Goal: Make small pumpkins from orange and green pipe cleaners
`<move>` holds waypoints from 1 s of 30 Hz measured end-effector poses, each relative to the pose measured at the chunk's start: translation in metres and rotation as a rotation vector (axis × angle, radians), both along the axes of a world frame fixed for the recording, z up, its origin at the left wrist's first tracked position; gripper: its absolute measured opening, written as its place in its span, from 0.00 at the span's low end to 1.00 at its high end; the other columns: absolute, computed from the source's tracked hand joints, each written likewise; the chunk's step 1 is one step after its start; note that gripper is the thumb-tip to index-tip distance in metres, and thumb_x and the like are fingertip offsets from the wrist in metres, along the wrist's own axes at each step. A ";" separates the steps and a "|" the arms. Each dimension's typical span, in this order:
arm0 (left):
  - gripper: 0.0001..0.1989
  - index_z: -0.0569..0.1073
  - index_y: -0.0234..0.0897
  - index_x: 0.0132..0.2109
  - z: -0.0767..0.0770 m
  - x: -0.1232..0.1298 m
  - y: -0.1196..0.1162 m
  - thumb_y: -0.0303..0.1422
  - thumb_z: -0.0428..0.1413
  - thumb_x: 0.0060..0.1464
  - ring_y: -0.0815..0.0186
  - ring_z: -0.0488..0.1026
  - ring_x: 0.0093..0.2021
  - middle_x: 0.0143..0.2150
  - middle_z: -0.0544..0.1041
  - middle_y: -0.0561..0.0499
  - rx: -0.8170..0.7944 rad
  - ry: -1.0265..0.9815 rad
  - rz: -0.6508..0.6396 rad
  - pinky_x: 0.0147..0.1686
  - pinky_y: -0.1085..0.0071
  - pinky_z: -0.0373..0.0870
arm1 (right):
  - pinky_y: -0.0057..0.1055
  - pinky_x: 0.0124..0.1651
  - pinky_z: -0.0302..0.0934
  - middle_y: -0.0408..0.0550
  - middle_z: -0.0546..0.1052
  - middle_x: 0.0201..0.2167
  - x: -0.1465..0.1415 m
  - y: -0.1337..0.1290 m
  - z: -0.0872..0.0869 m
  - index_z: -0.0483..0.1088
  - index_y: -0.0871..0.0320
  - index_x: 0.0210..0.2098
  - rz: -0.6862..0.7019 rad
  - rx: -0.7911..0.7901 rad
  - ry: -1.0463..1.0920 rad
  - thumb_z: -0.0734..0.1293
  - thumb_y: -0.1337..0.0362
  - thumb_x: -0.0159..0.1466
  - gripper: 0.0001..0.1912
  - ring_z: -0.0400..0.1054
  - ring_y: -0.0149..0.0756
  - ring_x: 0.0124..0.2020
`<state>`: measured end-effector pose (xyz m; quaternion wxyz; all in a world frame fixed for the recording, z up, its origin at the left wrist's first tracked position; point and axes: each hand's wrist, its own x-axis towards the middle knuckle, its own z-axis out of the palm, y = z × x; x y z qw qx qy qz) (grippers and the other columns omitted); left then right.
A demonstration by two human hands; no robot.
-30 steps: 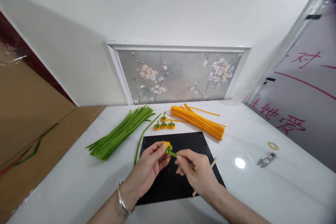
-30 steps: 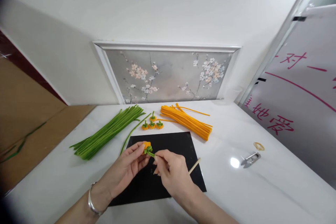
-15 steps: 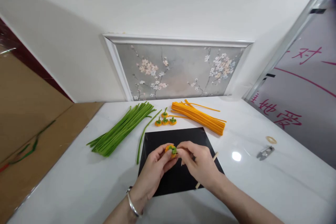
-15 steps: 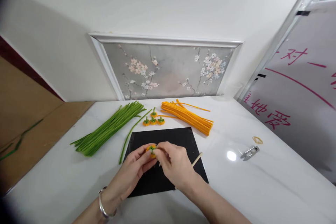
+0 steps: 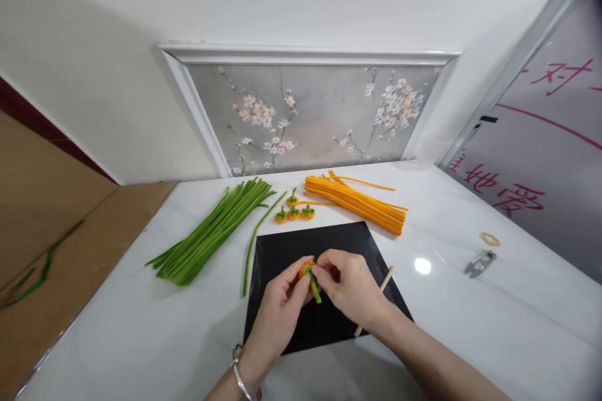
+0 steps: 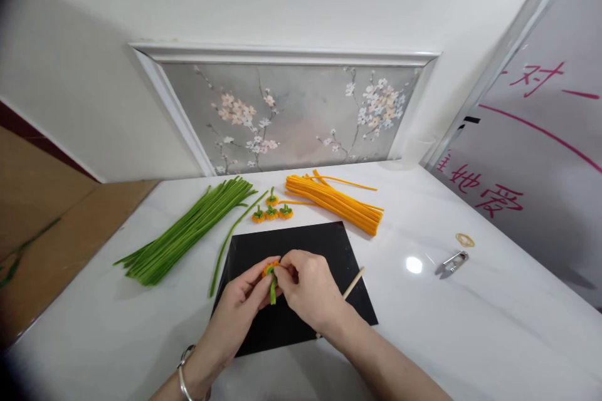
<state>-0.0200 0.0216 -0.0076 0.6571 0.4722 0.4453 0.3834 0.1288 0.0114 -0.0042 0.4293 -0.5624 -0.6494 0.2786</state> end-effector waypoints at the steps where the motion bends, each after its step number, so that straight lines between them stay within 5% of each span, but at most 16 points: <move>1: 0.21 0.75 0.37 0.53 0.000 -0.001 0.001 0.39 0.60 0.54 0.60 0.76 0.47 0.50 0.78 0.48 0.007 0.017 -0.009 0.53 0.61 0.72 | 0.24 0.23 0.55 0.41 0.70 0.19 -0.001 0.000 -0.001 0.68 0.57 0.24 -0.003 -0.017 0.004 0.63 0.64 0.63 0.11 0.62 0.29 0.20; 6: 0.20 0.75 0.37 0.53 -0.005 -0.003 0.004 0.38 0.60 0.54 0.59 0.75 0.49 0.50 0.78 0.48 0.014 -0.017 -0.060 0.54 0.61 0.70 | 0.24 0.24 0.55 0.40 0.69 0.18 -0.002 0.003 -0.003 0.67 0.57 0.22 -0.012 -0.101 0.041 0.63 0.64 0.60 0.10 0.62 0.28 0.20; 16: 0.13 0.78 0.37 0.49 0.004 -0.007 0.005 0.31 0.60 0.55 0.61 0.75 0.49 0.47 0.80 0.46 -0.303 -0.353 -0.052 0.51 0.67 0.72 | 0.23 0.24 0.54 0.40 0.69 0.19 0.006 0.005 0.002 0.67 0.58 0.25 0.031 -0.161 0.193 0.65 0.59 0.61 0.11 0.59 0.27 0.21; 24: 0.14 0.77 0.35 0.50 0.004 -0.007 0.005 0.30 0.59 0.57 0.64 0.76 0.47 0.46 0.80 0.46 -0.240 -0.300 -0.067 0.50 0.70 0.72 | 0.23 0.24 0.57 0.42 0.71 0.24 0.012 0.000 0.005 0.69 0.58 0.33 0.152 -0.162 0.251 0.59 0.60 0.67 0.12 0.62 0.26 0.20; 30: 0.18 0.74 0.42 0.55 0.006 -0.012 -0.002 0.35 0.59 0.56 0.63 0.74 0.50 0.50 0.78 0.50 -0.060 -0.096 -0.082 0.50 0.70 0.72 | 0.22 0.25 0.55 0.40 0.72 0.22 0.014 -0.007 0.014 0.71 0.59 0.29 0.136 -0.053 0.119 0.66 0.67 0.60 0.04 0.61 0.26 0.22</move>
